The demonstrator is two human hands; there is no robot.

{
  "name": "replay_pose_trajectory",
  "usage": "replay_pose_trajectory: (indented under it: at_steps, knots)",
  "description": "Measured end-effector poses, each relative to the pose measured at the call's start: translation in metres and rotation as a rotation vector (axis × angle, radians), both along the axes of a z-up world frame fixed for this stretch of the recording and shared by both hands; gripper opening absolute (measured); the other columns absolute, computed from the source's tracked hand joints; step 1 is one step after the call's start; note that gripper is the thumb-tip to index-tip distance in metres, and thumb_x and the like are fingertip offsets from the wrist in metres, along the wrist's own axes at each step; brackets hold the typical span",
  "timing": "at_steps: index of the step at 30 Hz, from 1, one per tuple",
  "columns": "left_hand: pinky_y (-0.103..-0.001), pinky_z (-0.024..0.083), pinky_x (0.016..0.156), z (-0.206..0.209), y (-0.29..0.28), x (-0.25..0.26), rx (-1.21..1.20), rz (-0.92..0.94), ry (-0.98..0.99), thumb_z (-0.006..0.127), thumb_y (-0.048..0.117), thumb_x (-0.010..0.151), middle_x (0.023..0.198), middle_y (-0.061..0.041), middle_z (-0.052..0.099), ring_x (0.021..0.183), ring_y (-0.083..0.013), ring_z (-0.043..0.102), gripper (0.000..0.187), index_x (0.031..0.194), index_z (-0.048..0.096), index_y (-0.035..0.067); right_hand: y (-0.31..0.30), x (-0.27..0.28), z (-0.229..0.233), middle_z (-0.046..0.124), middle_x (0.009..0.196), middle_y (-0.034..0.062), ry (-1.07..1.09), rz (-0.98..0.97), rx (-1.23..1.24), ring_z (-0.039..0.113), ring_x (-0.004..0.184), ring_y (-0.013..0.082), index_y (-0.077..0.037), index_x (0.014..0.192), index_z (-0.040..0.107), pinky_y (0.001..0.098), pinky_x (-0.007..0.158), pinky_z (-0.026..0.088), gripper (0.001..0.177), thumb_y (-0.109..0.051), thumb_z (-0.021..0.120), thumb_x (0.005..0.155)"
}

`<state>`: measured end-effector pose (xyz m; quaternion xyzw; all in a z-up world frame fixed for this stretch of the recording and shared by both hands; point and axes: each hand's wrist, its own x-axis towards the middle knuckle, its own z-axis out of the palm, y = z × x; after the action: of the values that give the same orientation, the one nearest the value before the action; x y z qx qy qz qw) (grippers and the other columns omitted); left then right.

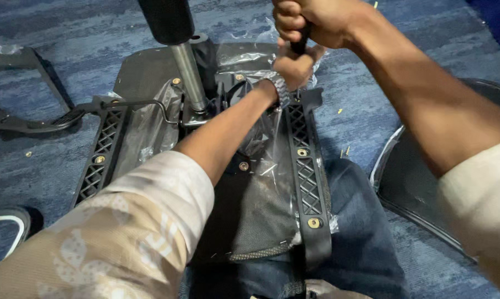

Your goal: The person uses a screwdriver to tighten screws on the underside of an office chair base. They rotate the base to access different screw locations and continue fastening components together.

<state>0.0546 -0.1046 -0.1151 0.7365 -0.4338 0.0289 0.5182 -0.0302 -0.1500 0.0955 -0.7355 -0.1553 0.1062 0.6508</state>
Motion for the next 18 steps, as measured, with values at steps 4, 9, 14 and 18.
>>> replay_pose_trajectory:
  at_steps: [4,9,14,18]
  knots:
    - [-0.034,0.057,0.063,0.020,0.010,0.007,0.382,0.047,-0.282,0.051,0.027,0.105,0.079,-0.002,0.072,0.065,-0.0154,0.070,0.021,0.110,0.065,0.012,0.033,-0.014,-0.008,0.057,0.065,-0.0060,-0.086,-0.474,-0.015,0.062,0.066,0.0074,-0.019,0.074,0.056,0.0270,0.069,0.055,0.027,-0.033,0.063,0.096]
    - [-0.030,0.060,0.060,0.056,0.031,-0.034,0.164,-0.027,0.319,0.068,0.020,0.090,0.074,-0.006,0.076,0.063,-0.0132,0.073,0.013,0.083,0.067,0.008,0.044,-0.038,-0.019,0.058,0.066,-0.0009,-0.288,-0.660,0.038,0.059,0.062,0.0111,-0.011,0.077,0.060,0.0300,0.058,0.051,0.038,-0.039,0.075,0.097]
    - [-0.029,0.060,0.065,0.080,0.056,-0.063,-0.102,-0.231,0.366,0.084,0.010,0.079,0.076,-0.007,0.072,0.067,-0.0121,0.066,0.029,0.081,0.057,-0.001,0.021,-0.060,0.003,0.070,0.076,0.0060,-0.413,-0.666,-0.590,0.068,0.072,0.0169,-0.008,0.090,0.070,0.0372,0.067,0.054,0.050,-0.056,0.066,0.103]
    - [-0.027,0.058,0.066,0.110,0.076,-0.063,-0.089,-0.186,0.376,0.084,0.022,0.079,0.075,0.000,0.074,0.070,-0.0093,0.070,0.029,0.093,0.068,0.002,0.009,-0.077,0.026,0.070,0.078,0.0241,-0.478,-0.748,-1.167,0.068,0.079,0.0420,0.000,0.091,0.075,0.0531,0.074,0.052,0.061,-0.060,0.069,0.101]
